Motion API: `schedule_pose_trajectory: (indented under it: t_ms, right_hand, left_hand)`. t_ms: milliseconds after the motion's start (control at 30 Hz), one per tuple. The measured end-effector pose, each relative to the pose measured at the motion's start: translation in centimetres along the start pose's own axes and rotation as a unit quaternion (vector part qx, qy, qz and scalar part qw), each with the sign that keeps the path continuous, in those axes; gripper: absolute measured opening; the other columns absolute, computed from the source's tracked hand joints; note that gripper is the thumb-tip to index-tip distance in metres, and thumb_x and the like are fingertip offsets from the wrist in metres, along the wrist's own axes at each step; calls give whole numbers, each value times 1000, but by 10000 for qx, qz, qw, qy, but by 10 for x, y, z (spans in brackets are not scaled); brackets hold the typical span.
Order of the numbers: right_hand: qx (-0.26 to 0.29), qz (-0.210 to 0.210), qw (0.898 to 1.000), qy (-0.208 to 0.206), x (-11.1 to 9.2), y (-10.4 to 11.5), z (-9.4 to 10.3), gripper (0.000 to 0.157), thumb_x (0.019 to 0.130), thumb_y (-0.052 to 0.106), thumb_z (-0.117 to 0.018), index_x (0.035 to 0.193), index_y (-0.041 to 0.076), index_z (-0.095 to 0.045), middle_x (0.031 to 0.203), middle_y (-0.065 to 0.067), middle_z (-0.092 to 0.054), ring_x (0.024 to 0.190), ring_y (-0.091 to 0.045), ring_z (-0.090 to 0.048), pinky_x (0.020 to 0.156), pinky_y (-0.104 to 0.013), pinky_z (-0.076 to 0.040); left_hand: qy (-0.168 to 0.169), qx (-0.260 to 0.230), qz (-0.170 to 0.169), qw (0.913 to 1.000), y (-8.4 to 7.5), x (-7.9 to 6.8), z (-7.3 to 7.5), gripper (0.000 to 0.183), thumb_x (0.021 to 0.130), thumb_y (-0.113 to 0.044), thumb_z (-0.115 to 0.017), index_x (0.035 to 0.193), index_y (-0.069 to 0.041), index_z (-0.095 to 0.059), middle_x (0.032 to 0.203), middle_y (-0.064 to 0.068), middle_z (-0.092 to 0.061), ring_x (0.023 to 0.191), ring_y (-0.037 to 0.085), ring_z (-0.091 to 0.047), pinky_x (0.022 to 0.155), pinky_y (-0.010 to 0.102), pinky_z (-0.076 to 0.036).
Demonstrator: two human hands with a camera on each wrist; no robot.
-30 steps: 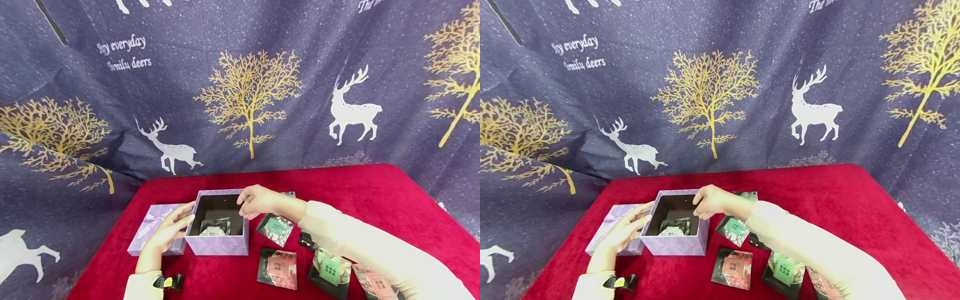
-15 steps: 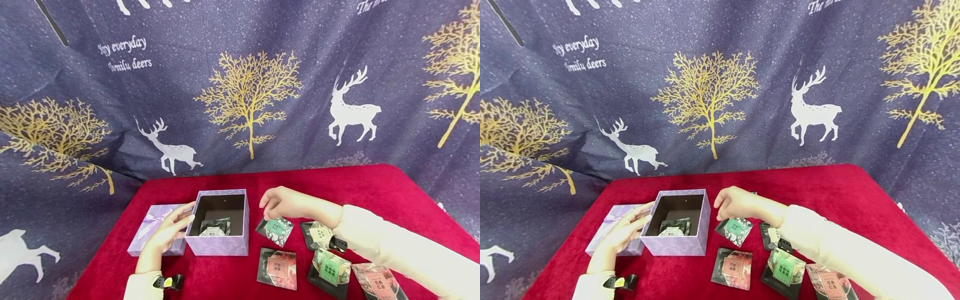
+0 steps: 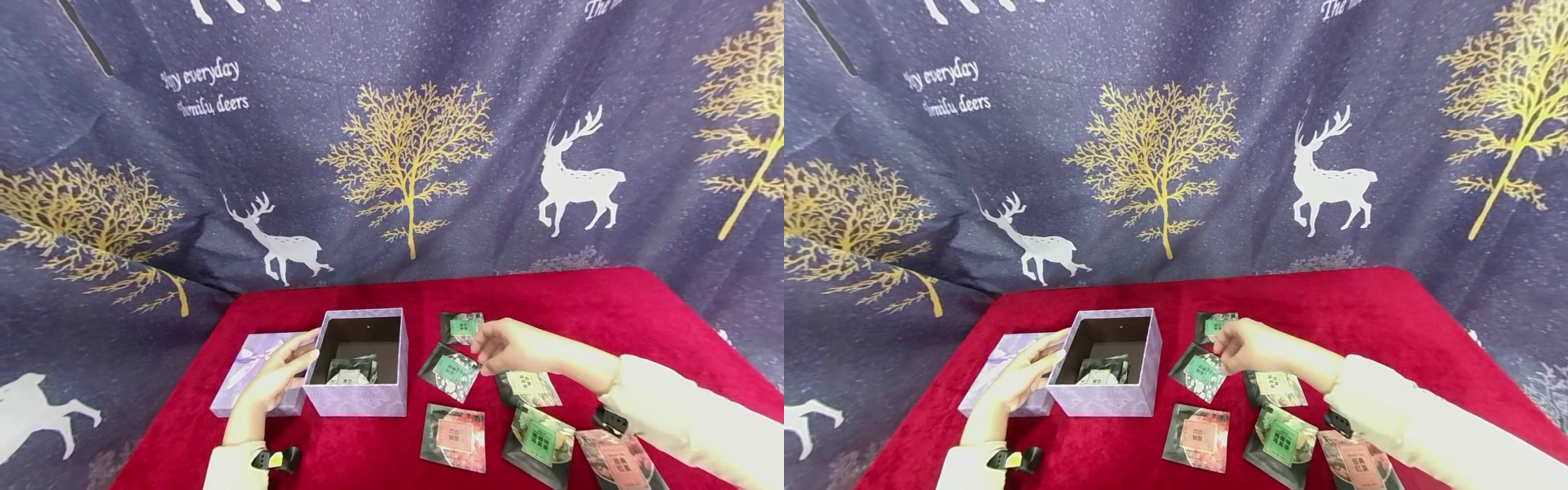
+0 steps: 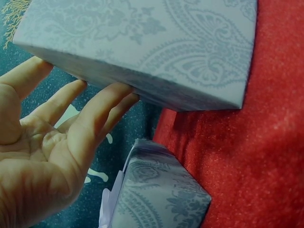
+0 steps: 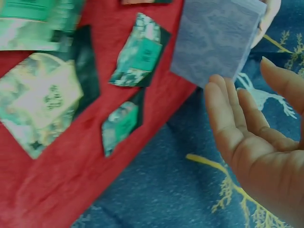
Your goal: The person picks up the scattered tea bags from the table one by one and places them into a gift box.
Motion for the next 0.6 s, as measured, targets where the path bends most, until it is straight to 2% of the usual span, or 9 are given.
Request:
schedule_pose_trajectory:
  t_ms: [233, 400, 600]
  right_hand:
    - [-239, -121, 9996, -78, -25, -21, 5, 25, 73, -1, -69, 95, -7, -59, 84, -10, -65, 77, -12, -61, 65, -24, -52]
    - [-460, -368, 9981, -171, -40, -33, 13, 25, 73, 1, -68, 96, -4, -59, 86, -8, -64, 79, -12, -59, 65, -25, -50]
    - [-486, -507, 9965, -446, -56, -46, 15, 25, 72, -2, -63, 97, -7, -59, 83, -7, -63, 75, -10, -59, 61, -25, -49]
  left_hand:
    - [56, -34, -14, 10000, 1, 1, -2, 57, 96, -13, -53, 148, -7, -30, 148, 26, -34, 127, 37, -43, 91, 52, -47]
    - [72, -23, -27, 10000, 1, 2, -1, 56, 96, -13, -52, 148, -7, -30, 148, 26, -34, 125, 34, -45, 91, 52, -47]
    - [49, -47, -18, 10000, 1, 1, -1, 57, 96, -13, -51, 148, -6, -29, 147, 26, -34, 122, 30, -48, 90, 51, -48]
Point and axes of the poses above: each hand's wrist, its own x-axis towards the middle knuckle, its own z-axis out of the back of the hand, y = z × x, the point moved 2 cm from there along x, towards the middle knuckle
